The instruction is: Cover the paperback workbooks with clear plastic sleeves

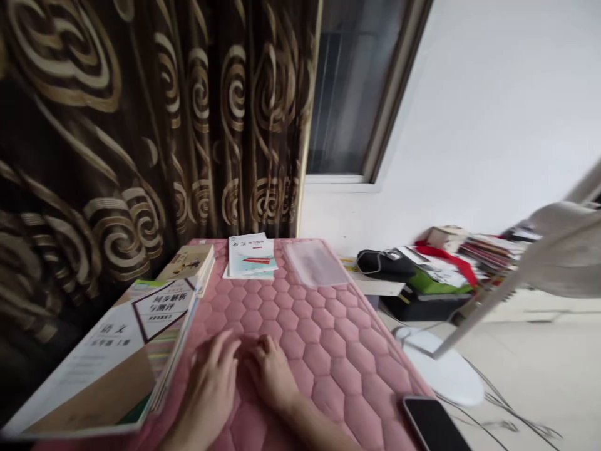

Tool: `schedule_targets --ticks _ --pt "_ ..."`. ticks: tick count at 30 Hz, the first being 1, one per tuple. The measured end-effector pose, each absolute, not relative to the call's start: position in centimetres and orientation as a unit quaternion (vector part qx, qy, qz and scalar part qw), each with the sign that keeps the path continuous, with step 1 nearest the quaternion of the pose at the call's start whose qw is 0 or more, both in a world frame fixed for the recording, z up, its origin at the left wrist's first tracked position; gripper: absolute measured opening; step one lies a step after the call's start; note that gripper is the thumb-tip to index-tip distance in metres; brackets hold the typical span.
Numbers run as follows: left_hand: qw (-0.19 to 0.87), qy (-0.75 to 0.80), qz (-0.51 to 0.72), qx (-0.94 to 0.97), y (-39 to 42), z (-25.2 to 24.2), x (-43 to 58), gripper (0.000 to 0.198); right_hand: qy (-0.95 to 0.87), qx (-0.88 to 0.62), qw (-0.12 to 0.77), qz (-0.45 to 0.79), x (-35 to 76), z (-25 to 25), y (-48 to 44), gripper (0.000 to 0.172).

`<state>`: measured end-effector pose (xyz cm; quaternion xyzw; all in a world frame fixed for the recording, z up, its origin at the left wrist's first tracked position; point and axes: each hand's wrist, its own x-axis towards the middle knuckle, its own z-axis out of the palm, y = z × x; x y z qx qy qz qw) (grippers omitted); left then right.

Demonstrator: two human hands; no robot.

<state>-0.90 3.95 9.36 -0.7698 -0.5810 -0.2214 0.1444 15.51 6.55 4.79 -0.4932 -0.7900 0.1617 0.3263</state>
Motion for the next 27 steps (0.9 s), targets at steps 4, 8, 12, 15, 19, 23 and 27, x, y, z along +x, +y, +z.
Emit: schedule_targets --ticks 4,8,12,15,19,23,27 --pt "0.095 -0.594 -0.177 -0.779 8.0 4.7 2.5 0.040 -0.752 -0.583 0.287 0.107 23.8 4.5 8.8 0.025" --pt "0.095 -0.627 -0.165 -0.756 11.3 2.3 1.4 0.043 -0.652 -0.692 0.290 0.110 29.5 5.0 12.0 0.025" --pt "0.093 -0.622 -0.170 -0.759 11.5 1.6 0.6 0.043 -0.595 -0.740 0.301 0.088 31.2 5.8 17.0 0.027" --pt "0.095 -0.619 -0.176 -0.760 11.3 1.7 0.6 0.043 -0.588 -0.747 0.302 0.067 30.5 6.4 20.8 0.030" --pt "0.094 -0.616 -0.185 -0.760 11.3 1.7 0.6 0.042 -0.585 -0.758 0.285 0.049 29.1 6.5 24.1 0.034" --pt "0.096 -0.617 -0.184 -0.759 11.3 1.7 0.5 0.041 -0.583 -0.768 0.262 0.039 28.3 6.1 25.2 0.035" --pt "0.091 -0.624 -0.184 -0.754 11.2 1.8 0.7 0.041 -0.583 -0.771 0.256 0.014 28.5 6.6 25.1 0.028"
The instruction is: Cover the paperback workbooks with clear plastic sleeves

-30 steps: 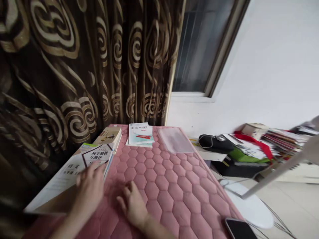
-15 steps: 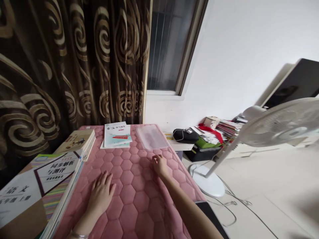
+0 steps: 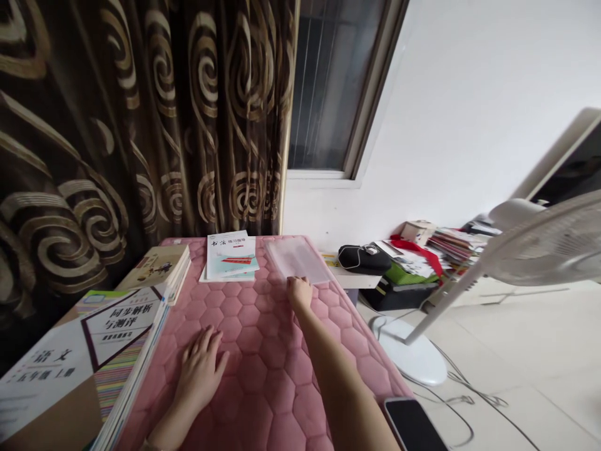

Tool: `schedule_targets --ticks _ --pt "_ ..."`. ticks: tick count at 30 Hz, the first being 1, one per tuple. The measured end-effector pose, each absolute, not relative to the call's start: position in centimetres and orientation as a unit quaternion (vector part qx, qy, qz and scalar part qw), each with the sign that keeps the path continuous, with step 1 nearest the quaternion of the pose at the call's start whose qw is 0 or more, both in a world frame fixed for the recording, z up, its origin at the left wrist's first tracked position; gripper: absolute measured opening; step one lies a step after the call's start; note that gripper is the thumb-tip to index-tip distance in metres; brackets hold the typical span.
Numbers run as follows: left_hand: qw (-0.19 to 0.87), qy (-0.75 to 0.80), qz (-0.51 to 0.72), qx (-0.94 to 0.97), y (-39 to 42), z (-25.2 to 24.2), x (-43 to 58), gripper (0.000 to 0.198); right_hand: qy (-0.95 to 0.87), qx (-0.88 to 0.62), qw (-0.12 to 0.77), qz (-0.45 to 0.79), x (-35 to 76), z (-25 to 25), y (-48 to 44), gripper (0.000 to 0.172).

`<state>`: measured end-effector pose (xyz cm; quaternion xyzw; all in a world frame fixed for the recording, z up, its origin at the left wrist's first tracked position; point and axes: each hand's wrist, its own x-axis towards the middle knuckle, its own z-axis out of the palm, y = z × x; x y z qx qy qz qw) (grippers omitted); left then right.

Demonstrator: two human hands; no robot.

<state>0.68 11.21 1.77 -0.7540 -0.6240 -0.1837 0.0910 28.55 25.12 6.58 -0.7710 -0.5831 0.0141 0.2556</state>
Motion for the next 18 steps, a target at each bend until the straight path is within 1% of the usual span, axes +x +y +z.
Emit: schedule_targets --ticks 5,7,9,11,13,14,15,18 --pt "0.072 -0.634 -0.175 -0.750 11.1 2.3 0.9 0.040 -0.563 -0.771 0.295 -0.051 30.1 9.7 24.5 0.037" --pt "0.067 -0.633 -0.173 -0.751 11.0 2.4 0.9 0.040 -0.580 -0.750 0.311 -0.070 30.4 10.7 23.2 0.036" --pt "0.067 -0.631 -0.180 -0.752 11.0 2.3 0.9 0.040 -0.644 -0.682 0.332 -0.098 30.0 10.8 20.5 0.032" --pt "0.074 -0.625 -0.198 -0.751 11.1 1.9 0.7 0.039 -0.754 -0.525 0.364 -0.154 28.6 10.0 16.5 0.029" --pt "0.082 -0.617 -0.225 -0.750 11.4 1.3 0.5 0.036 -0.817 -0.406 0.365 -0.185 26.4 8.4 11.8 0.033" --pt "0.084 -0.612 -0.241 -0.749 11.6 0.9 0.3 0.035 -0.835 -0.380 0.357 -0.180 25.1 7.5 9.5 0.034" --pt "0.086 -0.607 -0.258 -0.747 11.8 0.6 0.1 0.034 -0.850 -0.362 0.346 -0.160 23.7 6.6 7.4 0.031" --pt "0.084 -0.590 -0.306 -0.743 12.3 -0.4 -0.4 0.036 -0.877 -0.356 0.318 -0.056 20.6 5.2 3.0 0.022"
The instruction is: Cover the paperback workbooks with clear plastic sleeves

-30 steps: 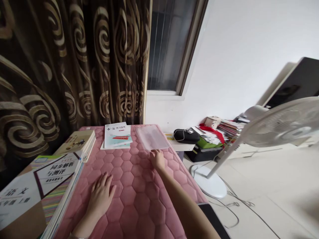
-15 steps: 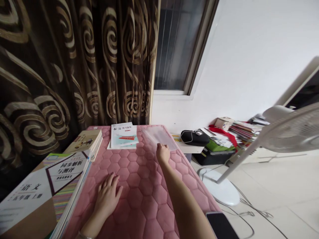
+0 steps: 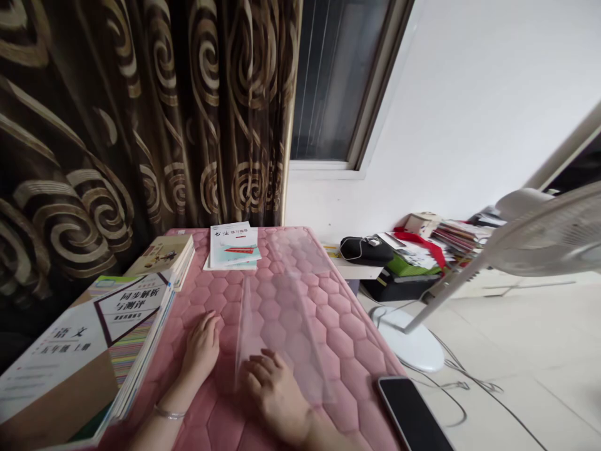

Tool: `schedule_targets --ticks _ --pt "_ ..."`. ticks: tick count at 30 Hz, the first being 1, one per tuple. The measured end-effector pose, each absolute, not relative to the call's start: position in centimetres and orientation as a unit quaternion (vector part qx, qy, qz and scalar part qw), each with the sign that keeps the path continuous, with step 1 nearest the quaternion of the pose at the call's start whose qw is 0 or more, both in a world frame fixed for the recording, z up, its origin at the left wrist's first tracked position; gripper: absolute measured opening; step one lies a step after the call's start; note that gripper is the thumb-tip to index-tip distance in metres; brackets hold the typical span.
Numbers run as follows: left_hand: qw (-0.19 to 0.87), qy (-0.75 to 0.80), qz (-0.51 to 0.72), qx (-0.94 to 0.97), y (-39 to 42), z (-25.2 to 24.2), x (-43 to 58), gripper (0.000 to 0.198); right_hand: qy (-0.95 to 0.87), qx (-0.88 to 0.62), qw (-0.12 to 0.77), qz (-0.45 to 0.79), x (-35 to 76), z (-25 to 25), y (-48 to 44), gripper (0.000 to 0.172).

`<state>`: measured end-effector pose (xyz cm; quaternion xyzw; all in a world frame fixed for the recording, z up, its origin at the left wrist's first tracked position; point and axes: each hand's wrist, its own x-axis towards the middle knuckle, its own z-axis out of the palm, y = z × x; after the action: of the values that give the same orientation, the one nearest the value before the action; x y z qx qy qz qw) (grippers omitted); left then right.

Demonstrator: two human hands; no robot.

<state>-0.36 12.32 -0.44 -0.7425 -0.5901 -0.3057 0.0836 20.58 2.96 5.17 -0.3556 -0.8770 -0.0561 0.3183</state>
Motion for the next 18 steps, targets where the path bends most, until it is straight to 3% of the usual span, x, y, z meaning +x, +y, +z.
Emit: schedule_targets --ticks 3,6,8,11,14,18 --pt "0.076 -0.576 -0.325 -0.746 12.4 -1.0 -0.7 0.040 -0.890 -0.352 0.281 0.078 20.2 5.6 2.1 0.020" --pt "0.067 -0.571 -0.331 -0.748 12.3 -0.9 -0.8 0.041 -0.840 -0.421 0.296 0.174 22.8 6.8 4.1 0.031" --pt "0.055 -0.567 -0.341 -0.748 12.3 -0.6 -0.7 0.039 -0.737 -0.571 0.317 0.173 25.4 7.2 6.1 0.036" --pt "0.028 -0.562 -0.360 -0.744 12.2 0.3 -0.5 0.031 -0.557 -0.777 0.257 0.141 28.9 6.9 8.5 0.042" --pt "0.001 -0.551 -0.376 -0.745 11.4 1.8 0.4 0.026 -0.484 -0.830 0.222 0.167 30.9 5.9 9.4 0.041" --pt "-0.083 -0.495 -0.401 -0.766 9.2 4.2 3.1 0.024 -0.472 -0.799 0.308 0.207 31.2 5.1 9.1 0.033"
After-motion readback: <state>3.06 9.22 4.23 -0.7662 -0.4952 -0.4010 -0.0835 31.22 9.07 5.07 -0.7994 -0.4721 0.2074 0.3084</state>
